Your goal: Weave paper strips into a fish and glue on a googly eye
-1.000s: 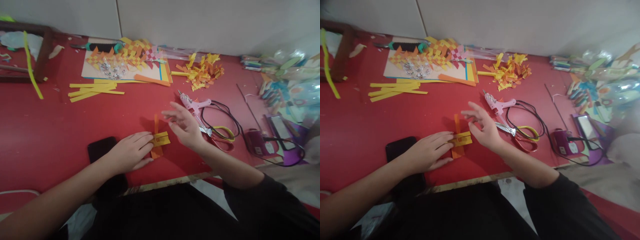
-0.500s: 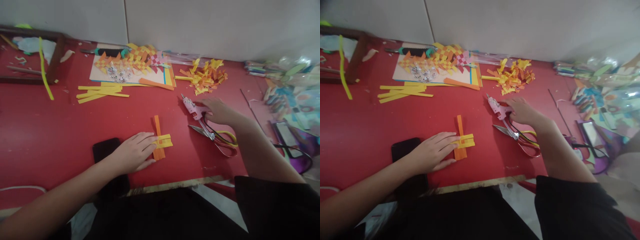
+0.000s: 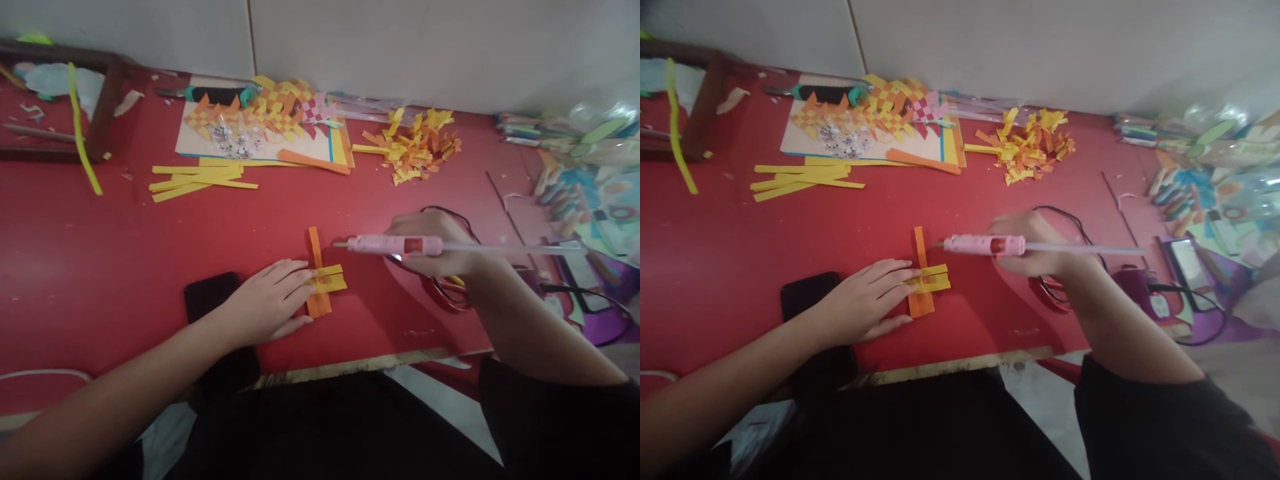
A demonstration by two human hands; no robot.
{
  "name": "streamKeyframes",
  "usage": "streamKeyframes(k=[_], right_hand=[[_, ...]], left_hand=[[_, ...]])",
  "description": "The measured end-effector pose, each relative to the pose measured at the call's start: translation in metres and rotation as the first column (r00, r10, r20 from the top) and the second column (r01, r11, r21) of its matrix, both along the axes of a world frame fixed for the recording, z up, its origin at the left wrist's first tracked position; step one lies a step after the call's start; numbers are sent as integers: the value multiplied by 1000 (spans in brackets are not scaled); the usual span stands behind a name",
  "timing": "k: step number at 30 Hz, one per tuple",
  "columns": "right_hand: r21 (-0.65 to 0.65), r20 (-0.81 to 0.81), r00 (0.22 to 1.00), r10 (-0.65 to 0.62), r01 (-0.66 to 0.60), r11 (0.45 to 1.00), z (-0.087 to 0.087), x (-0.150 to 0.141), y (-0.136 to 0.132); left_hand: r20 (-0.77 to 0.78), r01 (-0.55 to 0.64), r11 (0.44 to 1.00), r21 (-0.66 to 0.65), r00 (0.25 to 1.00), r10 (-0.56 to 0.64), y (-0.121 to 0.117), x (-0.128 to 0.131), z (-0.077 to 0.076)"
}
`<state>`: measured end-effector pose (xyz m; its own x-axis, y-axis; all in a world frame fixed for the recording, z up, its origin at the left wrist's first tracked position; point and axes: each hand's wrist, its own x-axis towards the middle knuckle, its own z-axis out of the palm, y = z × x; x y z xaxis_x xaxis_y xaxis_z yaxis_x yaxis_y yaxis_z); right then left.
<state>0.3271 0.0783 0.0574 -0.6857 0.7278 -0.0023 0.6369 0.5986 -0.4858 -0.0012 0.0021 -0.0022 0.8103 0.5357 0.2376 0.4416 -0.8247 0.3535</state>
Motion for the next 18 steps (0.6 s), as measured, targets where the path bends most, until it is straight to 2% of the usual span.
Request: streamKeyframes(k=[2,5,9,18], right_hand=[[-67,-38,990,136,-138,988,0,-12,-10],[-93,-60,977,203,-208,974,-7,-22,-16],[-96,-63,977,205,-210,973,-15,-26,-17],[-44,-24,988,152,-153,987,-16,-26,-20]], left_hand=[[-4,-4,1000,-3,1000,4,0,0,-1],[-14,-1,1000,4,1000,1,0,0,-2],[-12,2,1000,-5,1000,-2,0,0,-2],[-5,-13,1000,6,1000,13,1,0,1]])
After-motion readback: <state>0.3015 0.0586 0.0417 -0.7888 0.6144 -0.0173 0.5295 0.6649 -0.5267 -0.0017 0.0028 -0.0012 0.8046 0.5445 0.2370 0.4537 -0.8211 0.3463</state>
